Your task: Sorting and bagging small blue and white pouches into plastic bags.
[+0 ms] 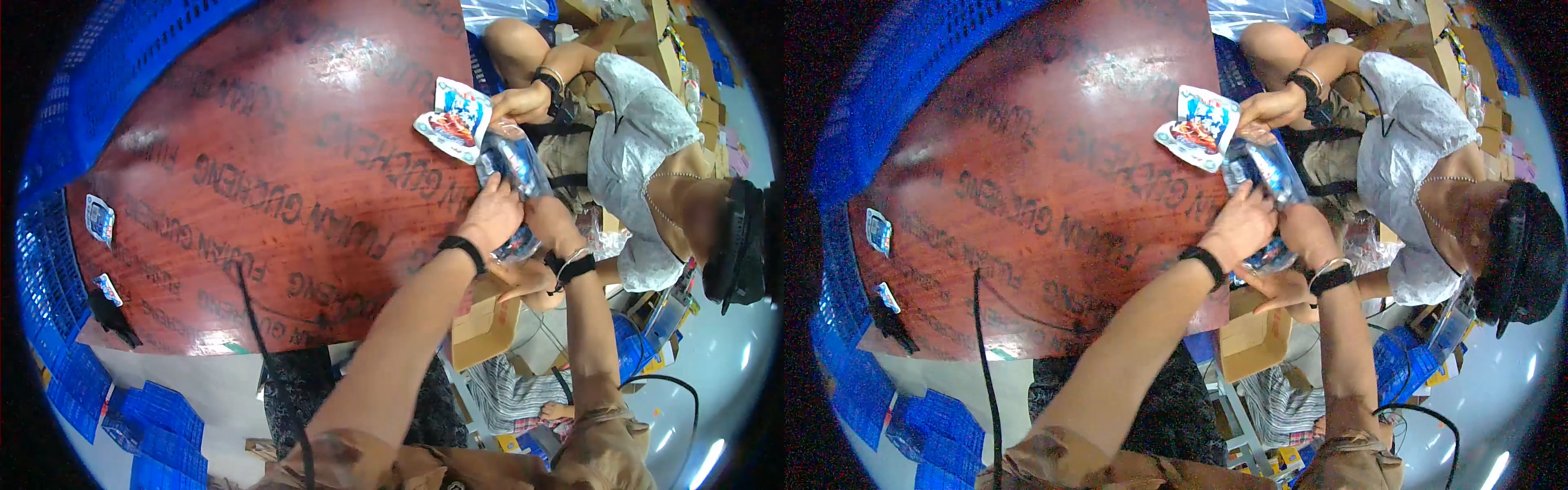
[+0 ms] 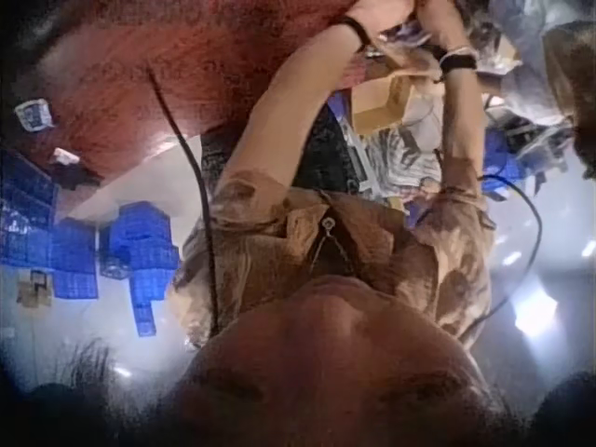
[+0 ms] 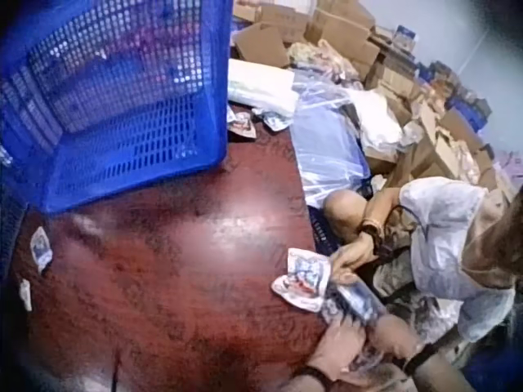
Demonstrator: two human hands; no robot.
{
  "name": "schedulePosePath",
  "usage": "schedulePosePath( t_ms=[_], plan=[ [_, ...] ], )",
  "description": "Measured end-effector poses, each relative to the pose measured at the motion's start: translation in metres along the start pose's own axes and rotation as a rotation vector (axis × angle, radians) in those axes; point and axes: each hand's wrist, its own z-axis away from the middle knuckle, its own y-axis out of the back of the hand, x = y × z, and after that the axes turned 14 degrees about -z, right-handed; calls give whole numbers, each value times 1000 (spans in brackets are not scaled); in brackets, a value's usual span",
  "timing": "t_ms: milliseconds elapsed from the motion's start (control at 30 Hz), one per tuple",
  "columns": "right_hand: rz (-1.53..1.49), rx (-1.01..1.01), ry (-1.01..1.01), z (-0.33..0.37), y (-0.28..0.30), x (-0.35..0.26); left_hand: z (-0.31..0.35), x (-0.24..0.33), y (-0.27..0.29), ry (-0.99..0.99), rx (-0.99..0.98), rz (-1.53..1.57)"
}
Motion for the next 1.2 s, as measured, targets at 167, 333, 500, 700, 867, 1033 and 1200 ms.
schedulePosePath(
  t_ms=[167,333,500,700,867,1033,1200],
  plan=[
    [-40,378,50,32,13,-83,66,-44,56,82,314,157],
    [-253,810,684,-14,14,-157,298,-192,100,833,410,-182],
    [-511,743,566,-69,-31,-199,524,-365,155,1419,635,-660],
    [-362,561,726,-21,-66,-371,629,-421,174,2083,-204,-75],
    [-483,499,1168,-4,-91,-569,641,-386,140,1636,-225,-489],
    [-196,286,1352,3,-89,-712,606,-373,104,1439,27,-683],
    [-166,484,1402,7,-172,-743,666,-365,98,1704,26,-811]
  ],
)
